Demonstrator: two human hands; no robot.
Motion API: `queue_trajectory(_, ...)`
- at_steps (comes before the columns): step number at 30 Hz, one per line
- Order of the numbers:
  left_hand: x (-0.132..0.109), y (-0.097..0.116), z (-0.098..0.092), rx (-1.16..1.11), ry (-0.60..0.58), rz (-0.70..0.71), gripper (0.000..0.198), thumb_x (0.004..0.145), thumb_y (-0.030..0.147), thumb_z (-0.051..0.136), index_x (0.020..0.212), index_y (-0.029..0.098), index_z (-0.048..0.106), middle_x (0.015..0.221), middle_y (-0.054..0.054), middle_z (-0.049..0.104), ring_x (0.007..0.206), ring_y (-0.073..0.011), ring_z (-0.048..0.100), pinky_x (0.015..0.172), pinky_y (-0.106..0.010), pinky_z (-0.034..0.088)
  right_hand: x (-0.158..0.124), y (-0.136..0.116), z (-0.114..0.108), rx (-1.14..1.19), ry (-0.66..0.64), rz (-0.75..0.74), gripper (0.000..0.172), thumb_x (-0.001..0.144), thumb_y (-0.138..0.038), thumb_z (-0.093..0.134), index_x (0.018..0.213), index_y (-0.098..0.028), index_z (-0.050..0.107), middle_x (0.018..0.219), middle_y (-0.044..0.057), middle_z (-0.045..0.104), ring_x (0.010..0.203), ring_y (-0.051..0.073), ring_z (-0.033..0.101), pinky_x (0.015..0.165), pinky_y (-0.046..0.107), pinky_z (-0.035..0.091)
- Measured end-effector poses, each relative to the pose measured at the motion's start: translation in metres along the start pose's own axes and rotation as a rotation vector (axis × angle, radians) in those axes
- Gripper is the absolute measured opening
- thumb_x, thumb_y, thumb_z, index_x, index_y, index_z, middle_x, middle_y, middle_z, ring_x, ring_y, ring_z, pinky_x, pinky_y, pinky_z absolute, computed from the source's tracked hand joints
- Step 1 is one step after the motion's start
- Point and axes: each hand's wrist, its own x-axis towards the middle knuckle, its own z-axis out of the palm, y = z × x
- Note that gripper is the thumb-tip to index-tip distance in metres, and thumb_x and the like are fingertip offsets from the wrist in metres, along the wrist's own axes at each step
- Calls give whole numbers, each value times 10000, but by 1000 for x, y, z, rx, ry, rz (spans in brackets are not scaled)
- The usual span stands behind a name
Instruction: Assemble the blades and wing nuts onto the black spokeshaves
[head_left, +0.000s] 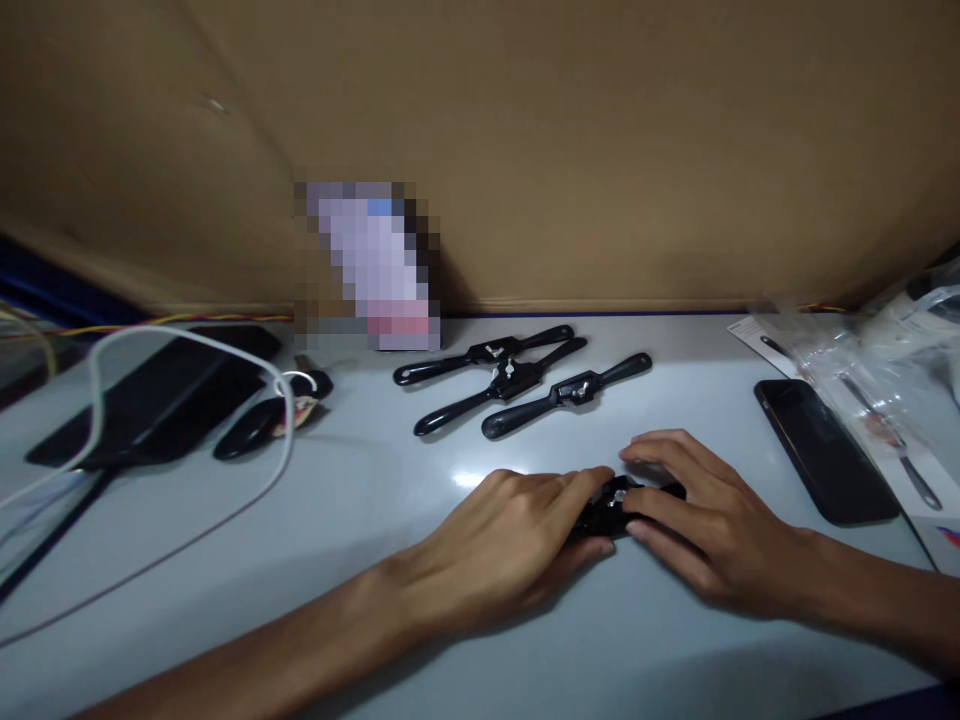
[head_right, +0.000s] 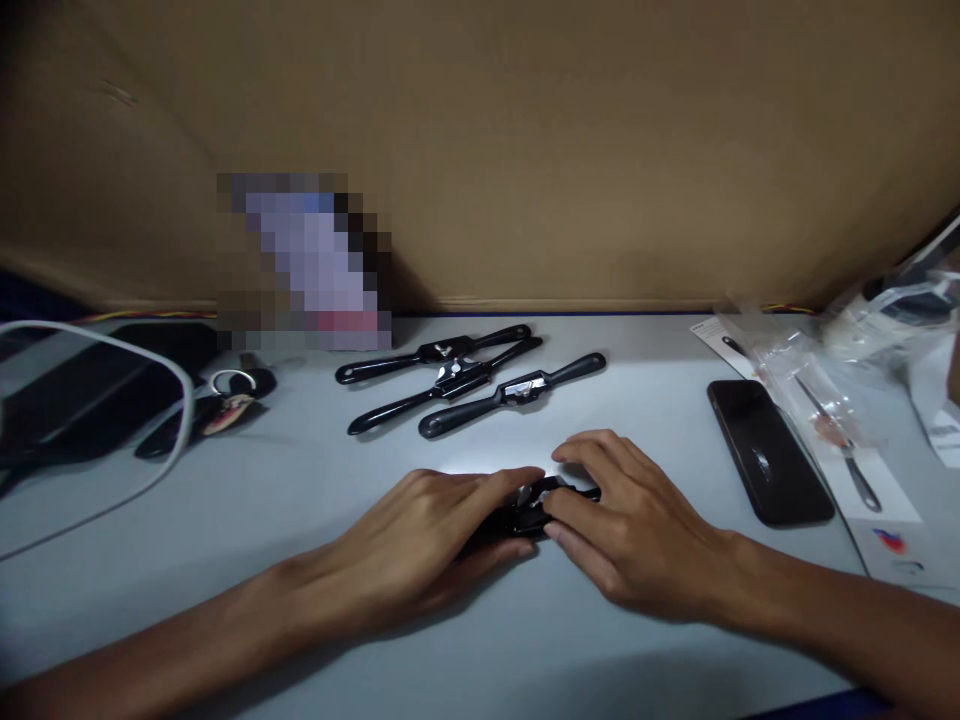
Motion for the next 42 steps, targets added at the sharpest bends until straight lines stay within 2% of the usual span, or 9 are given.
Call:
queue_trajectory(6, 0, 0, 0, -9, -30, 6, 290, 1012, 303, 583, 1247, 198, 449, 984, -56, 768, 741, -270, 768, 576, -352, 552, 0, -1, 1, -109, 22, 21, 166, 1009, -204, 548, 1075, -110, 667, 1180, 198, 636, 1149, 311, 585, 946, 520, 581)
queue_trajectory(10, 1, -1, 1, -9, -21, 22, 279, 1020, 301, 558, 1252, 185, 453, 956, -58, 765, 730, -273, 761, 565, -359, 552, 1, 0, -1, -54, -50, -85, 249, 992, -205, 559, 1201, -120, 664, 1243, 211, 623, 1252, 327, 550, 983, 522, 572)
queue_trajectory(12, 1, -2, 1, -14, -20, 28, 308, 1022, 303, 561, 1280, 183, 443, 989, -66, 769, 750, -275, 766, 577, -362, 558, 1, 0, -1, -24, -34, -102, 201, 986, -193, 561, 1129, -129, 687, 1241, 208, 627, 1271, 326, 544, 993, 524, 569)
queue_trajectory(15, 1, -2, 1, -14, -28, 26, 314, 1022, 313, 570, 1282, 190, 443, 982, -53, 767, 736, -269, 761, 573, -356, 549, 1, 1, 0, -54, 38, -16, 144, 982, -181, 576, 1055, -119, 683, 1243, 210, 628, 1239, 325, 562, 993, 528, 571)
queue_trajectory(19, 1, -1, -1, -20, -50, 17, 282, 1020, 318, 569, 1251, 193, 466, 932, -38, 753, 712, -255, 742, 566, -341, 522, 2, 4, -1, -54, 17, -26, 266, 980, -217, 597, 1208, -87, 635, 1294, 227, 602, 1263, 337, 545, 1017, 536, 560)
queue_trajectory(28, 1, -1, -1, -23, -46, 24, 183, 1018, 321, 545, 1145, 197, 497, 889, -28, 734, 685, -237, 719, 545, -323, 483, 1, 4, -4, 15, 0, -73, 331, 969, -219, 588, 1282, -113, 598, 1314, 230, 608, 1287, 337, 540, 1005, 567, 559)
queue_trajectory(33, 1, -1, -1, -14, -32, 36, 213, 1021, 327, 549, 1180, 195, 500, 893, -24, 734, 686, -243, 724, 550, -341, 500, 1, 2, -4, 26, -56, -147, 200, 977, -239, 590, 1124, -144, 689, 1301, 198, 612, 1291, 319, 534, 1011, 525, 557)
queue_trajectory(36, 1, -1, -1, 0, -43, 37, 215, 1026, 329, 550, 1181, 188, 504, 895, -26, 733, 686, -249, 727, 553, -349, 509, 0, 1, -2, -4, 25, -91, 133, 978, -193, 587, 954, -132, 703, 1227, 196, 638, 1249, 314, 560, 1004, 506, 563)
queue_trajectory(42, 1, 0, 0, 23, -52, 17, 229, 1022, 343, 567, 1175, 186, 500, 886, -24, 734, 677, -256, 730, 546, -355, 511, 0, 0, 0, -99, 65, -50, 135, 984, -185, 587, 938, -112, 691, 1194, 205, 652, 1200, 327, 591, 977, 514, 581)
